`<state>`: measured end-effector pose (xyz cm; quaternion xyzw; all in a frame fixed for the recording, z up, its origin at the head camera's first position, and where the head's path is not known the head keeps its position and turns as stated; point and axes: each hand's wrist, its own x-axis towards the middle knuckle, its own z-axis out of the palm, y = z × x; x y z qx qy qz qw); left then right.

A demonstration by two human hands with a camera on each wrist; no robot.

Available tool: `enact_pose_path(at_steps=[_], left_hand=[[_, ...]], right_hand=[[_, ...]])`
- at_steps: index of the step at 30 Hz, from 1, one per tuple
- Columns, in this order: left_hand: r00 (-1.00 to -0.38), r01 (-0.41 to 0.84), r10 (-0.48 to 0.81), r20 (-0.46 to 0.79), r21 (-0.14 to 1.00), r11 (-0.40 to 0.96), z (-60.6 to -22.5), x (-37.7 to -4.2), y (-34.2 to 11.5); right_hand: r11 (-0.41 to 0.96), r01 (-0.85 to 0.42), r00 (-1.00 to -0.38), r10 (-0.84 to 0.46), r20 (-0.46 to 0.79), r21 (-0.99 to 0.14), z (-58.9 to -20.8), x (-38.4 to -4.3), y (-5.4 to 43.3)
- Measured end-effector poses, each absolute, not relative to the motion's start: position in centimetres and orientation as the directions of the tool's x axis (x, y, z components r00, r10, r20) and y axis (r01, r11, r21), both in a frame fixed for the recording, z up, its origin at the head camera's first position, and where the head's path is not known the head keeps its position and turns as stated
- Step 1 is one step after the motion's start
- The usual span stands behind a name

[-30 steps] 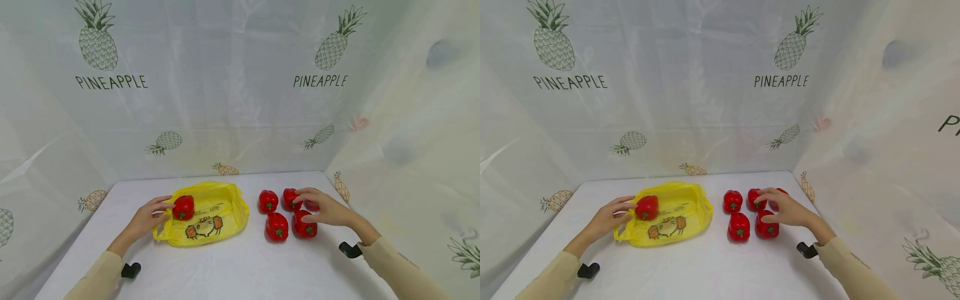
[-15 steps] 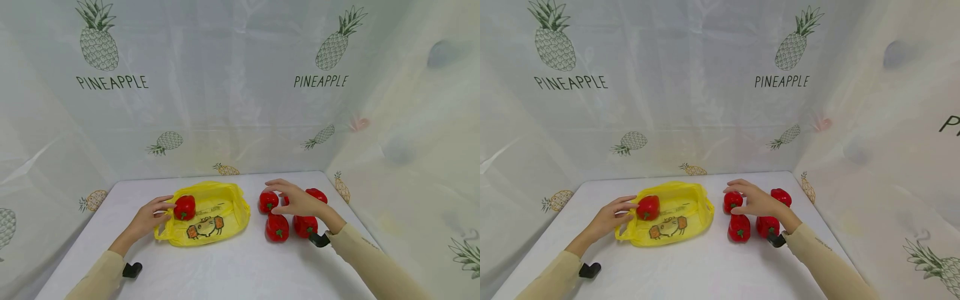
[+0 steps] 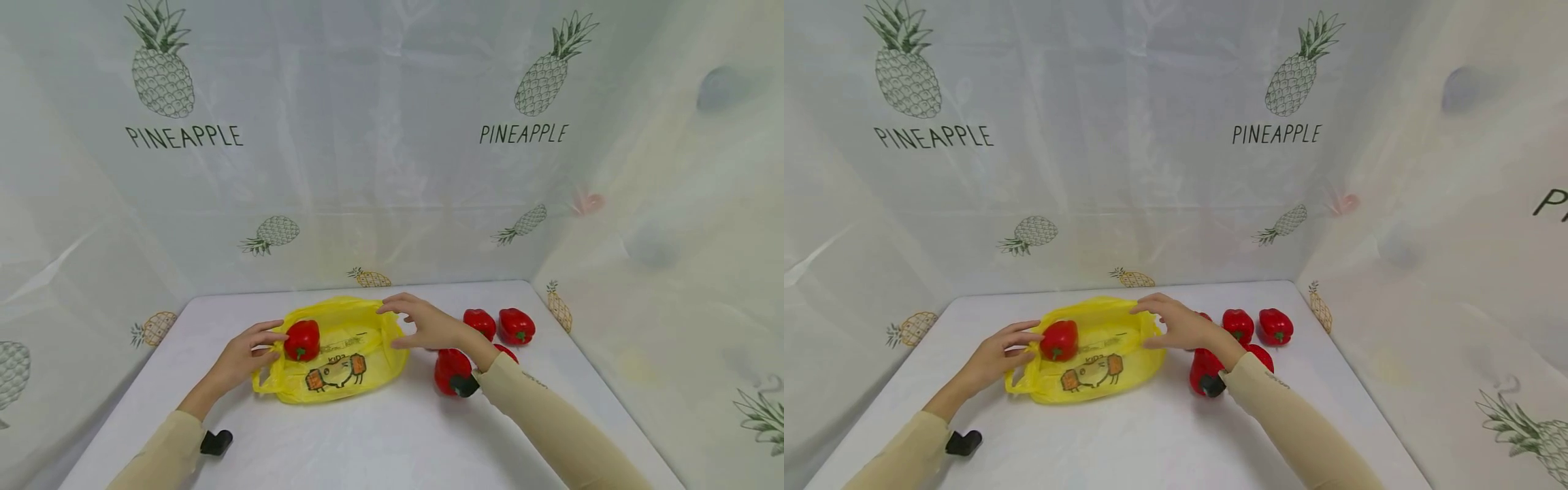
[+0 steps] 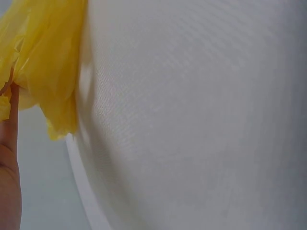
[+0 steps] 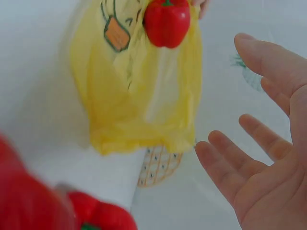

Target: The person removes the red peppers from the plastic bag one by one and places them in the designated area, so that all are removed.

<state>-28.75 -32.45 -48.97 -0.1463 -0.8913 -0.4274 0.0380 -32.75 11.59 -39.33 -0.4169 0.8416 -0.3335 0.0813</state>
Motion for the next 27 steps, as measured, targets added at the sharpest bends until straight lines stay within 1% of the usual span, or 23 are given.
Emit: enact_pose_path(at_steps=[4,10,15,23,27], left_hand=[[-0.953,0.298,0.233,0.195,0.752,0.588,-49.1,-28.8,-32.4],[-0.951,0.304,0.233,0.203,0.752,0.585,-49.1,-28.8,-32.4],[-0.952,0.301,0.236,0.198,0.753,0.585,-48.9,-28.8,-32.4],[-0.955,0.29,0.228,0.189,0.749,0.596,-48.8,-28.8,-32.5],[-0.954,0.293,0.235,0.188,0.757,0.584,-49.0,-28.9,-32.6]], right_hand=[[0.396,-0.645,-0.62,-0.772,0.144,-0.654,-39.8,-33.3,9.6],[0.391,-0.664,-0.612,-0.774,0.162,-0.638,-40.7,-34.3,6.9],[0.379,-0.66,-0.61,-0.774,0.168,-0.649,-42.0,-34.9,4.7],[0.333,-0.68,-0.579,-0.79,0.201,-0.653,-43.4,-35.3,1.1],[0.325,-0.683,-0.58,-0.786,0.215,-0.654,-44.2,-35.6,-0.6]])
